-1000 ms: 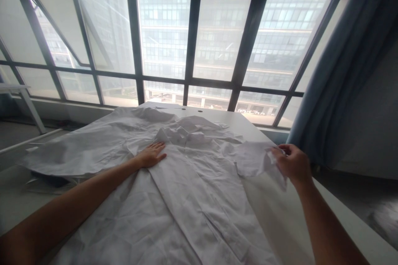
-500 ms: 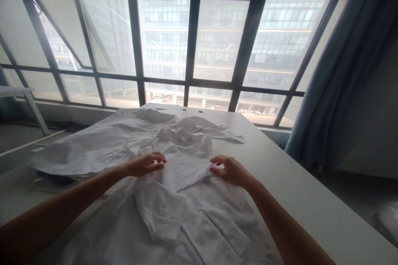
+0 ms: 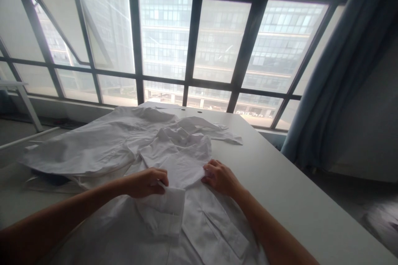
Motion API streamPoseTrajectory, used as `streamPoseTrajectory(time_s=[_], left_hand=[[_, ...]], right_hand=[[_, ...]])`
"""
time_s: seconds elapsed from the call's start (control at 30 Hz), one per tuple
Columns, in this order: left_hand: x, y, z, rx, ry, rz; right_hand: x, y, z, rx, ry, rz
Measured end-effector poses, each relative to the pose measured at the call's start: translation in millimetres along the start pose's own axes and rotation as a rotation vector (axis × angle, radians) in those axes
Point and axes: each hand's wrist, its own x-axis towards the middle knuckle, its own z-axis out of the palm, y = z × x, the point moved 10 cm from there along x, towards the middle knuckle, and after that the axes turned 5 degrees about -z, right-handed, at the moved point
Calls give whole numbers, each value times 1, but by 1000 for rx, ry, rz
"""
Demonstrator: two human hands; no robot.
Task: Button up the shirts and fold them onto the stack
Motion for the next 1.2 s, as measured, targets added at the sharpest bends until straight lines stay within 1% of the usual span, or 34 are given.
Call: streamPoseTrajectory(time_s=[0.07,0.13,0.23,0.3,0.33,0.4,0.5,0.6,0.67,0.73,0.8,0.9,0.93,0.97,1.0,1.03,1.07,1.13,1.17,1.2], left_hand=[[-3,-4,-13,-137,64,-53],[-6,-6,-22,-328,69,-83],[-14,-2,-37,-614,48,-59],[-21,2,-49,-697,36,-35],[-24,4,-53,-698,12,-29],[-31,8,-55,-641,-74,-24],[-39,12,-51,-496,-206,-12],[-42,16,-43,-359,-285,3],[-41,22,-42,-309,-282,42],[-39,29,-51,-310,-198,111],[-38,33,-73,-331,-20,187],[-47,28,-115,-419,299,246],[-52,26,-127,-484,378,264],[-56,27,-133,-560,404,288],[-58,31,-134,-636,369,320],[-59,40,-128,-697,273,349],[-59,53,-115,-728,121,364],[-61,74,-75,-696,-235,299],[-64,79,-55,-654,-374,239],[-65,80,-38,-612,-464,176]], right_hand=[[3,-3,2,-47,21,-11],[5,-1,1,-128,43,15],[4,15,-8,-238,96,119],[0,31,-18,-282,146,201],[-3,40,-23,-296,169,242],[-12,61,-29,-305,201,335],[-24,87,-31,-274,208,467],[-28,94,-23,-211,161,498],[-26,91,-17,-172,123,478],[-25,87,-15,-160,107,471],[-25,86,-17,-166,117,490],[-27,89,-19,-164,134,533],[-27,90,-19,-156,134,548],[-28,91,-19,-147,131,563],[-29,92,-18,-137,127,578],[-29,93,-17,-128,123,592],[-30,94,-16,-121,117,601],[-30,96,-13,-117,106,603],[-31,97,-12,-113,103,601],[-31,99,-11,-107,107,594]])
